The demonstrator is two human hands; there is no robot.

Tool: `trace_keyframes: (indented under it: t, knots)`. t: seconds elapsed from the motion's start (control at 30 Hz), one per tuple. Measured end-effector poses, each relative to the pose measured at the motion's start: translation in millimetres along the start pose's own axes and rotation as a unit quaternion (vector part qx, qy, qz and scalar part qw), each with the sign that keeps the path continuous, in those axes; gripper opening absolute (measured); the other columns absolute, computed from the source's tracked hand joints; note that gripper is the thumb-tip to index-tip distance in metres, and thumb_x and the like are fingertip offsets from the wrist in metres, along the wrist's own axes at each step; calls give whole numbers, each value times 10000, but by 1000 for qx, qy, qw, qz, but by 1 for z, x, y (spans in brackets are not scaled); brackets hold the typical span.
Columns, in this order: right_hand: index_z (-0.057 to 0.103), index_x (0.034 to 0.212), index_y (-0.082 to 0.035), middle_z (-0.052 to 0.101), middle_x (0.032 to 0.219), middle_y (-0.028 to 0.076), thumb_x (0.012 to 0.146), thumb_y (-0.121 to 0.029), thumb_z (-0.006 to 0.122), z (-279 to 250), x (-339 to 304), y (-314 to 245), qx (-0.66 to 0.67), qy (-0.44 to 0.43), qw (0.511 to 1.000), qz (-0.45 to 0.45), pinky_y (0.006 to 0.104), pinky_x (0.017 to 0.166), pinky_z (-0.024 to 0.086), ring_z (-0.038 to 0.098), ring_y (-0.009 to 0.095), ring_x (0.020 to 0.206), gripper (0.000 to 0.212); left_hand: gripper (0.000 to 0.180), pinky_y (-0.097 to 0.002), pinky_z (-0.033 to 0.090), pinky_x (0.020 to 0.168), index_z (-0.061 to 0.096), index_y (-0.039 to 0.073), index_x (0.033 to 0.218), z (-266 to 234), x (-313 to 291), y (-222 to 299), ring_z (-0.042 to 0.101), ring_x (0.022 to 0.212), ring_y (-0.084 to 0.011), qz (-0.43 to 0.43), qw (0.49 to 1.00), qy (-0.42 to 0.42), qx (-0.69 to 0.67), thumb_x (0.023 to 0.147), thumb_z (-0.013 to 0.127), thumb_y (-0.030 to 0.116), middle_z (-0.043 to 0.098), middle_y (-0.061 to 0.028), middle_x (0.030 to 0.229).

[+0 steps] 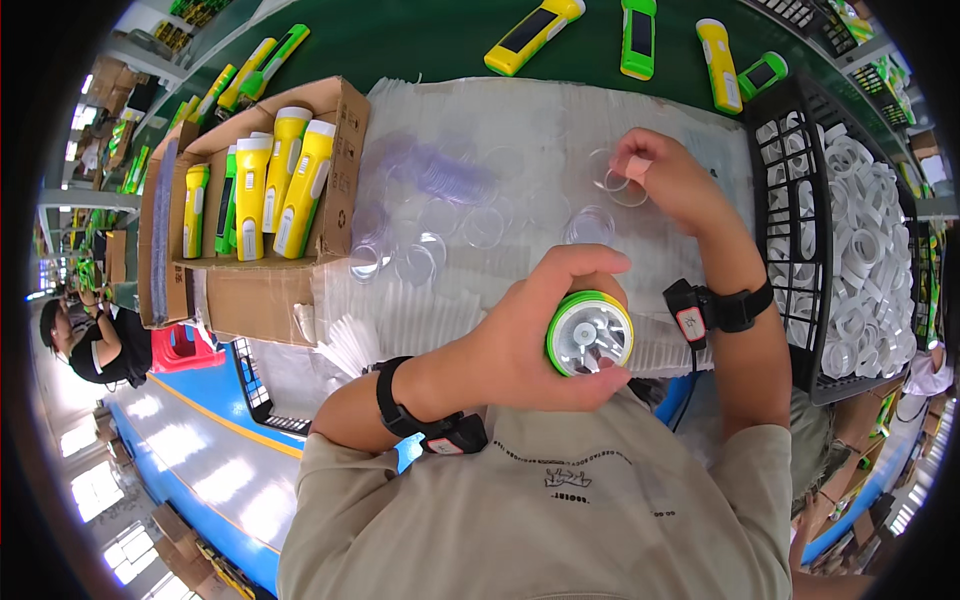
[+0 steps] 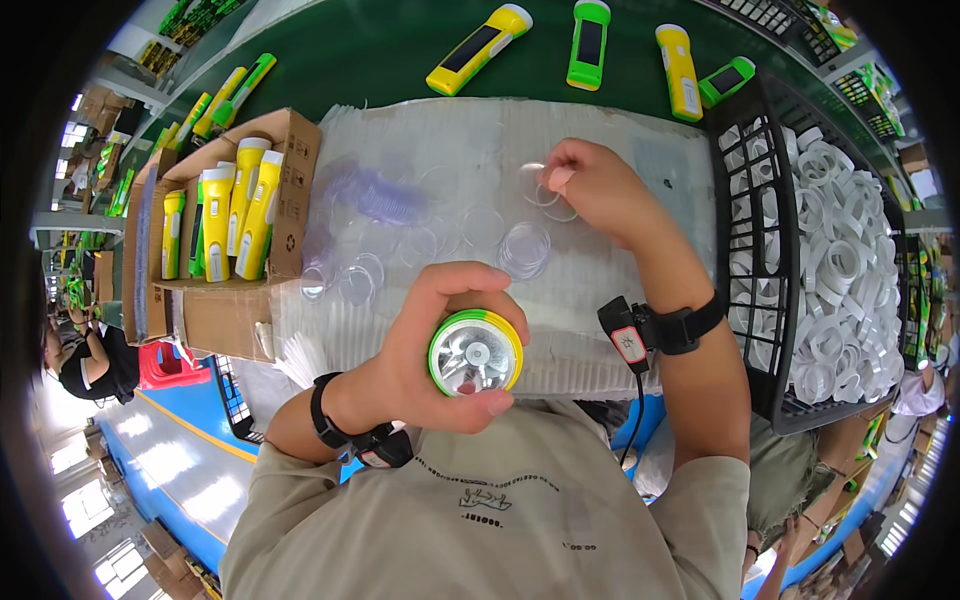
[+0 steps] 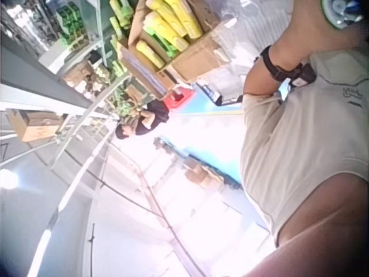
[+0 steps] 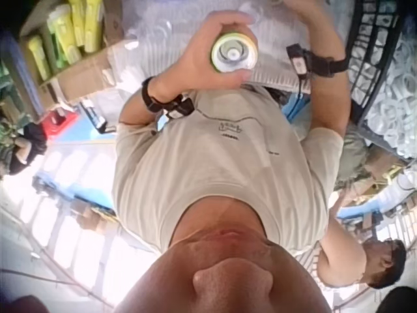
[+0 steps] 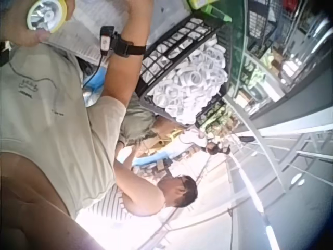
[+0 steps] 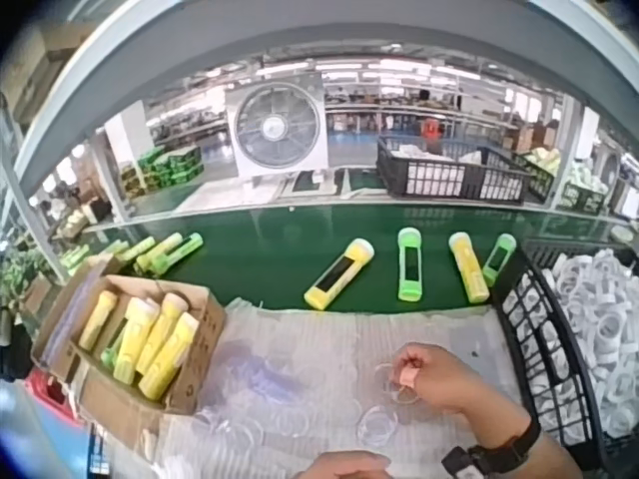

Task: The person is assembling plastic flashlights on a factory assembly line.

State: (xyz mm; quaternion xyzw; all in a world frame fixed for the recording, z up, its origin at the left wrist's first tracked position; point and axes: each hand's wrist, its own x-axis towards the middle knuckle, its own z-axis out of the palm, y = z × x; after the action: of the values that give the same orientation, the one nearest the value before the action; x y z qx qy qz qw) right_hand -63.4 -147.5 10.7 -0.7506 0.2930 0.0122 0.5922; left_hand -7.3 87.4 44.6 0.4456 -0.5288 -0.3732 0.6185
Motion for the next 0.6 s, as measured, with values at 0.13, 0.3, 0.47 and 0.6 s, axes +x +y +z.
trace_keyframes:
  t: [0.13, 0.3, 0.47, 0.6]
  knots:
    - [566, 844, -54, 537, 789, 0, 814, -177, 603, 4, -5, -1, -18, 98, 994, -37, 239, 632, 380, 474, 91, 705, 131, 825, -278, 478, 688, 226, 61, 1328, 0, 1, -2, 586, 813, -165, 12, 1000, 7, 6, 682, 737, 38, 568, -151, 978]
    - [577, 833, -44, 565, 741, 3, 801, -196, 596, -2, -34, -22, 66, 144, 982, -105, 234, 558, 387, 492, 89, 636, 156, 990, -295, 477, 717, 91, 58, 1402, 1, -2, -3, 588, 823, -180, 11, 999, 31, 15, 672, 759, 45, 573, -157, 981]
    - [540, 747, -50, 542, 667, -27, 777, -127, 666, 6, -113, -68, 175, -113, 977, -37, 196, 475, 316, 442, 18, 565, 151, 1113, -314, 473, 738, -20, 51, 1426, 5, 0, -5, 590, 845, -193, 10, 1000, 17, 15, 663, 790, 68, 575, -156, 982]
    - [512, 801, -45, 458, 630, -64, 697, -161, 752, 8, -115, -77, 61, -175, 981, 54, 167, 494, 288, 393, -3, 576, 286, 983, -330, 476, 748, 145, 64, 1369, 10, 1, -6, 605, 863, -241, 19, 999, 10, 27, 650, 814, 114, 588, -140, 969]
